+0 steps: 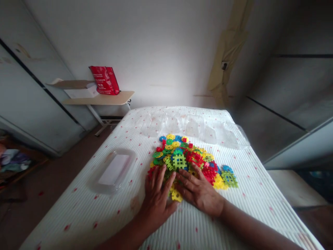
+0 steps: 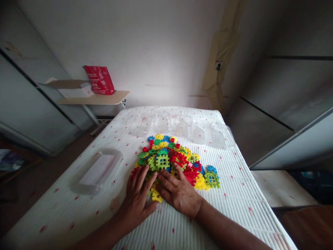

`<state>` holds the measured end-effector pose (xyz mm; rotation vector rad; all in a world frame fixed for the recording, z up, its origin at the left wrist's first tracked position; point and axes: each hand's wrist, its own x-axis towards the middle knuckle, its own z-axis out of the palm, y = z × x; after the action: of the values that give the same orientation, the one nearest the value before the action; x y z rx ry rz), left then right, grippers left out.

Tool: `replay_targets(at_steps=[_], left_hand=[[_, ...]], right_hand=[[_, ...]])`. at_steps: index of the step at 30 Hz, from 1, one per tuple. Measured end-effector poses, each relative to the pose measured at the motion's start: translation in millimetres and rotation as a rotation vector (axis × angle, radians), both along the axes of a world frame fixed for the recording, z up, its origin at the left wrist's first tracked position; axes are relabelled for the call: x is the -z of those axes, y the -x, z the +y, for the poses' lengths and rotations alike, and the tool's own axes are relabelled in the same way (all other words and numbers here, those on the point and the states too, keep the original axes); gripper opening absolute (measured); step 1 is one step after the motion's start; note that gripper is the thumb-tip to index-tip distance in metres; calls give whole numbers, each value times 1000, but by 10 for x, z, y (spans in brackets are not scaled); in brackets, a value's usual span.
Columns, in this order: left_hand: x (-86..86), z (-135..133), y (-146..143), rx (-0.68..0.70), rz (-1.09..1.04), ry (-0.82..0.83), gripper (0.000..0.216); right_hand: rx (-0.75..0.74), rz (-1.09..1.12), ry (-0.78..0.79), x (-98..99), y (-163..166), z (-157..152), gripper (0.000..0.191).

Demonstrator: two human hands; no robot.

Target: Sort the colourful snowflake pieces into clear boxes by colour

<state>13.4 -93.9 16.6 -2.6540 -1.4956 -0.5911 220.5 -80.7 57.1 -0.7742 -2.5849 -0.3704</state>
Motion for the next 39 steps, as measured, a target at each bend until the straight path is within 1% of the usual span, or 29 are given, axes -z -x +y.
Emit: replay_targets(at_steps=[3, 5, 7, 9, 11, 13, 14, 16, 17, 19, 21, 23, 28, 31, 33, 35, 37, 39], left_hand=[[-21, 25, -91, -47, -40, -6, 77], [-95, -9, -73, -57, -53, -7, 76], [-218, -18, 1, -74, -81, -16, 72], [-354, 68, 100, -104, -158, -41, 64], [-452, 277, 185, -120, -270, -61, 54], [-476, 582, 223, -141, -350, -57, 39], [-461, 750, 219, -156, -370, -40, 34], [-395, 1070, 172, -221, -410, -4, 28], [-353, 1209, 136, -212, -415, 23, 26], [-273, 1428, 59, -170, -411, 71, 26], [-217, 1570, 3, -151, -406, 91, 24], [-192, 1656, -22, -144, -382, 120, 25], [-244, 1727, -45, -164, -273, 199, 32], [-291, 1727, -104, -143, -207, 245, 37], [-311, 1727, -159, -134, -158, 276, 40], [-323, 1731, -212, -150, -117, 302, 43], [-333, 1743, -253, -175, -86, 331, 45], [-344, 1762, -282, -197, -61, 357, 47]], right_hand=[[31, 16, -5, -107, 36, -4, 24], [36, 30, -17, -154, -40, -52, 26], [85, 54, -24, -143, -257, -86, 31], [232, 138, -18, -59, -594, -78, 36], [459, 281, 40, 80, -959, -24, 37], [643, 425, 157, 228, -1241, 54, 40], [715, 485, 211, 289, -1325, 93, 42], [767, 553, 330, 363, -1371, 162, 47], [760, 570, 382, 372, -1343, 191, 49], [688, 576, 484, 342, -1229, 242, 51], [587, 559, 577, 267, -1098, 298, 49], [510, 529, 616, 169, -999, 379, 45], [398, 425, 465, -97, -873, 735, 41], [314, 321, 459, -216, -771, 982, 41], [261, 237, 484, -246, -678, 1130, 44], [222, 153, 502, -233, -573, 1266, 50], [201, 58, 531, -198, -460, 1394, 58], [202, -54, 591, -168, -337, 1512, 67]])
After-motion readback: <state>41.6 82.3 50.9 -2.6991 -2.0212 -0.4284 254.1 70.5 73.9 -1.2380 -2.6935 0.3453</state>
